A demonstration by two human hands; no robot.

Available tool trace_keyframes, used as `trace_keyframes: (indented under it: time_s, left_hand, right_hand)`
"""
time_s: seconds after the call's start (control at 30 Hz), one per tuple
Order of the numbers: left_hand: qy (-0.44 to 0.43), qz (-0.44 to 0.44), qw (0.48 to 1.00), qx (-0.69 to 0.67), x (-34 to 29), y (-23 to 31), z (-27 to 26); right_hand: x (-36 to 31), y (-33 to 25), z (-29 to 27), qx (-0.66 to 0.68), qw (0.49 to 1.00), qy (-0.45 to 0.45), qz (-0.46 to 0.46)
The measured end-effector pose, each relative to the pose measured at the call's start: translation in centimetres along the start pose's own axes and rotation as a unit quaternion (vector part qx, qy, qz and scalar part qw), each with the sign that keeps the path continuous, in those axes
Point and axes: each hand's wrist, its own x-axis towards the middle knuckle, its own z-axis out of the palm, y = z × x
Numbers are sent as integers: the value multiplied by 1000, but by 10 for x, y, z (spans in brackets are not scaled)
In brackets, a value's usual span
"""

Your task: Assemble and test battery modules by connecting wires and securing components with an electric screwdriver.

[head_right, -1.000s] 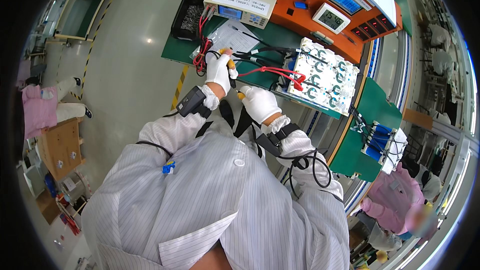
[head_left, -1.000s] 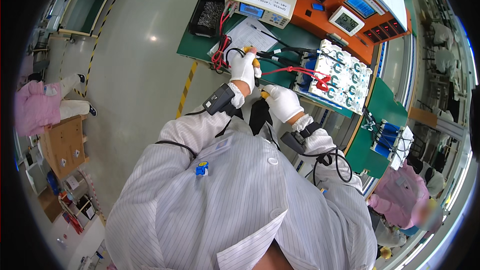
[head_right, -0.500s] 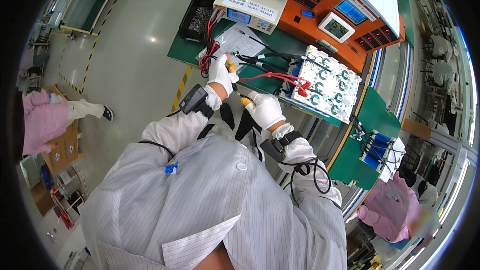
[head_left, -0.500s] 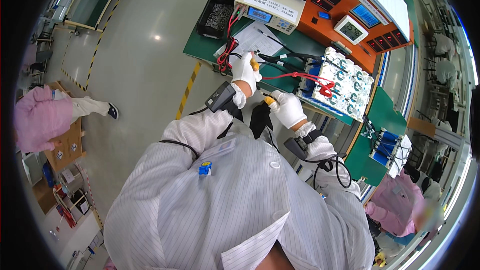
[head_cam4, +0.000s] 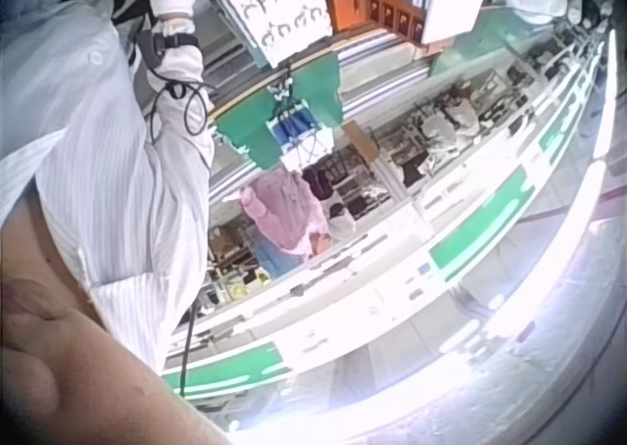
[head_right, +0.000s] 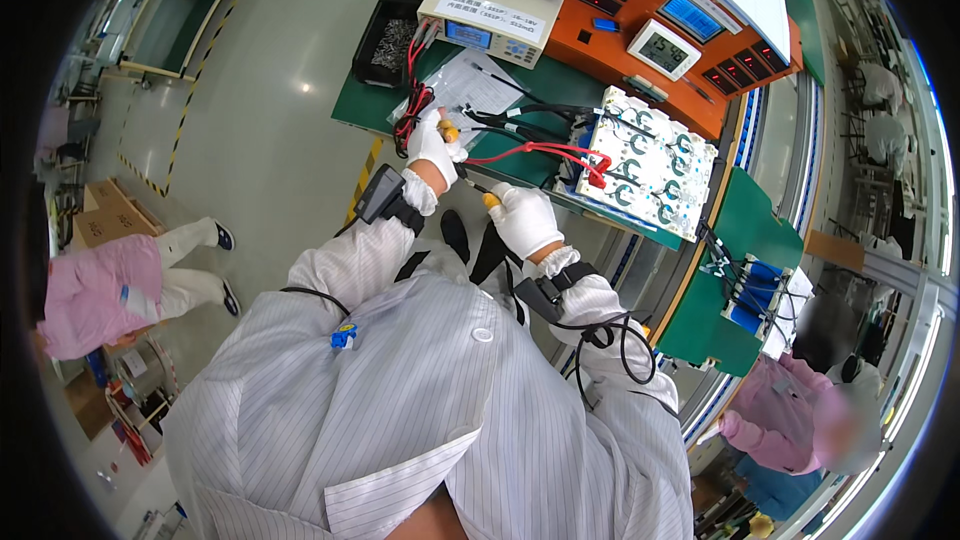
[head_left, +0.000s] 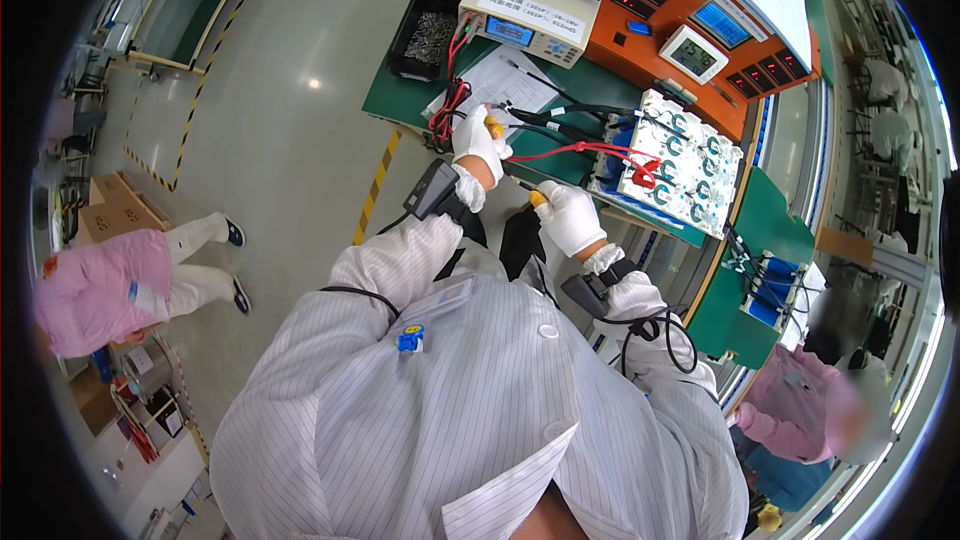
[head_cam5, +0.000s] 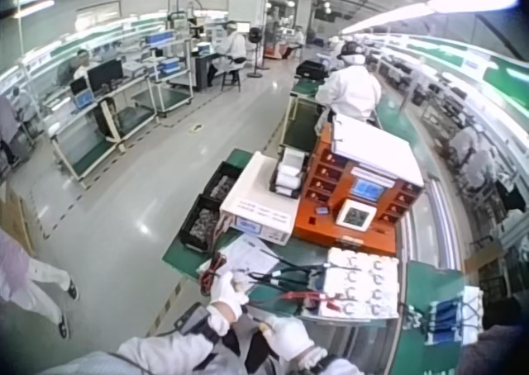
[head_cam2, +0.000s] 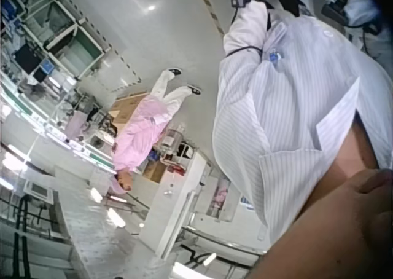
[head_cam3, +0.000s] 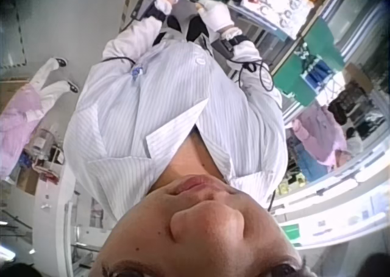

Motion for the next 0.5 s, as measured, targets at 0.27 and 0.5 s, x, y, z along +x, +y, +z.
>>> trace_keyframes:
  time_s: [0.27, 0.5]
  left_hand:
    - [9, -24, 1000, -15, 4, -1, -2]
    - [2, -19, 1000, -23, 12, 2, -3]
  right_hand:
    - [-2, 5, 5, 1, 1000, 1, 5]
    - [3, 3, 0, -4, 1000, -1, -1]
